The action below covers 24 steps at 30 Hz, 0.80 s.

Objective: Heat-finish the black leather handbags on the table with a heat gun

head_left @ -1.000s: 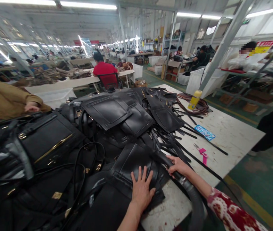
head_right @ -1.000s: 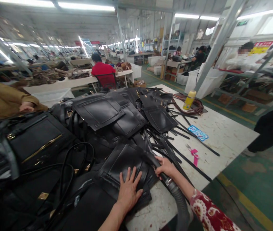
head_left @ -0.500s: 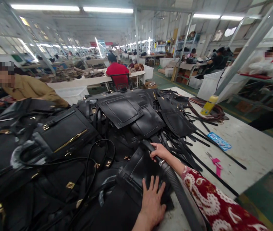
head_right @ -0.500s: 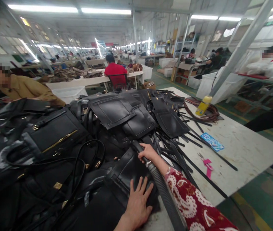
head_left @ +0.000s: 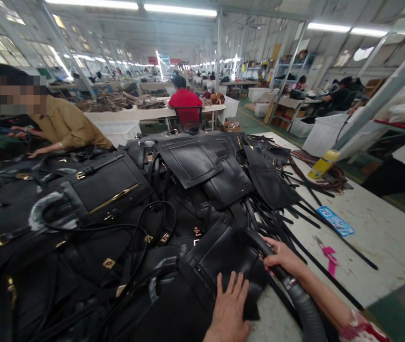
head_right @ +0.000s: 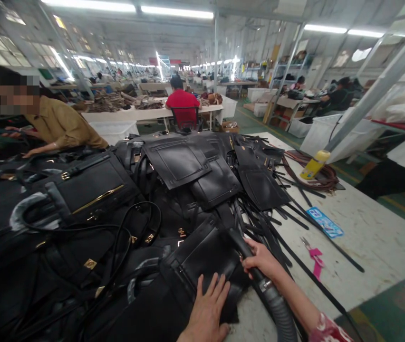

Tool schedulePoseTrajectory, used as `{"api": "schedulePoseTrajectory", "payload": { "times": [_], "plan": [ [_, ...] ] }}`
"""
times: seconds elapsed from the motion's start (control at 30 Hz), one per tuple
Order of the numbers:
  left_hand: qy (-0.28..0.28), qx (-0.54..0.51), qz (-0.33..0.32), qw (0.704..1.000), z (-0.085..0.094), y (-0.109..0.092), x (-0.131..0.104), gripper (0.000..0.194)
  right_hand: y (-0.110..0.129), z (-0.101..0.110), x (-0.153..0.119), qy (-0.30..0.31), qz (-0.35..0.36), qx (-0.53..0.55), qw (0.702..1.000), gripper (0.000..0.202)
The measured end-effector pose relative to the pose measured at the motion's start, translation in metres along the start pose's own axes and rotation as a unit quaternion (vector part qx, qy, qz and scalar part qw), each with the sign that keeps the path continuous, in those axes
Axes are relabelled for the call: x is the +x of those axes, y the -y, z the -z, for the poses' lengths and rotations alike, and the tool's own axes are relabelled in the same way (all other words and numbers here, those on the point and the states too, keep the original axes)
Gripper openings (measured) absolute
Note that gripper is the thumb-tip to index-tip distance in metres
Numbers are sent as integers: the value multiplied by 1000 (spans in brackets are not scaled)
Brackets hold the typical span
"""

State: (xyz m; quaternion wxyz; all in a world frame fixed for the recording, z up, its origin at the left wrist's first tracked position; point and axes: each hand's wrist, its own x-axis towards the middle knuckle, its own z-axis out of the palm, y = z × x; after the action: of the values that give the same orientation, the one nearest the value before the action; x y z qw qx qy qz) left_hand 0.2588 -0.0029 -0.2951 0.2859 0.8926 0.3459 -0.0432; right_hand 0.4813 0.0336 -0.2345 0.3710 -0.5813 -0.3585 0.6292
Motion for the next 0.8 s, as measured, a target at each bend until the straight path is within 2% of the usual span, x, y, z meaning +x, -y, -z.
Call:
{"api": "schedulePoseTrajectory", "payload": {
  "times": [0.07,0.17,0.3,0.4,0.47,0.53,0.6,0.7,0.8],
  "plan": [
    [3,-6,-3,1000,5,-2,-2,78,-7,-10,6,9,-9,-1,1000,76],
    [6,-20,-24,999,16,-6,-6,77,-4,-29,30,5,-5,-6,1000,77],
    [8,-18,-15,1000,23,-13,-10,77,17,-49,68,2,15,-23,1000,74],
    [-2,-17,-15,1000,22,-15,-14,77,34,-60,81,5,36,-32,999,70],
    [-10,-23,-20,999,19,-15,-17,78,41,-67,73,10,50,-34,998,72],
    [-21,-27,-27,999,16,-13,-21,78,41,-74,52,39,52,-36,997,74],
    [-31,-25,-31,999,12,-10,-23,76,33,-82,23,95,36,-42,994,74],
    [-43,-49,-20,998,3,-7,-25,64,13,-95,-12,198,-24,-53,978,71],
    [-60,-86,12,994,-4,-6,-25,58,-2,-114,-14,240,-58,-40,968,72]
  ]
}}
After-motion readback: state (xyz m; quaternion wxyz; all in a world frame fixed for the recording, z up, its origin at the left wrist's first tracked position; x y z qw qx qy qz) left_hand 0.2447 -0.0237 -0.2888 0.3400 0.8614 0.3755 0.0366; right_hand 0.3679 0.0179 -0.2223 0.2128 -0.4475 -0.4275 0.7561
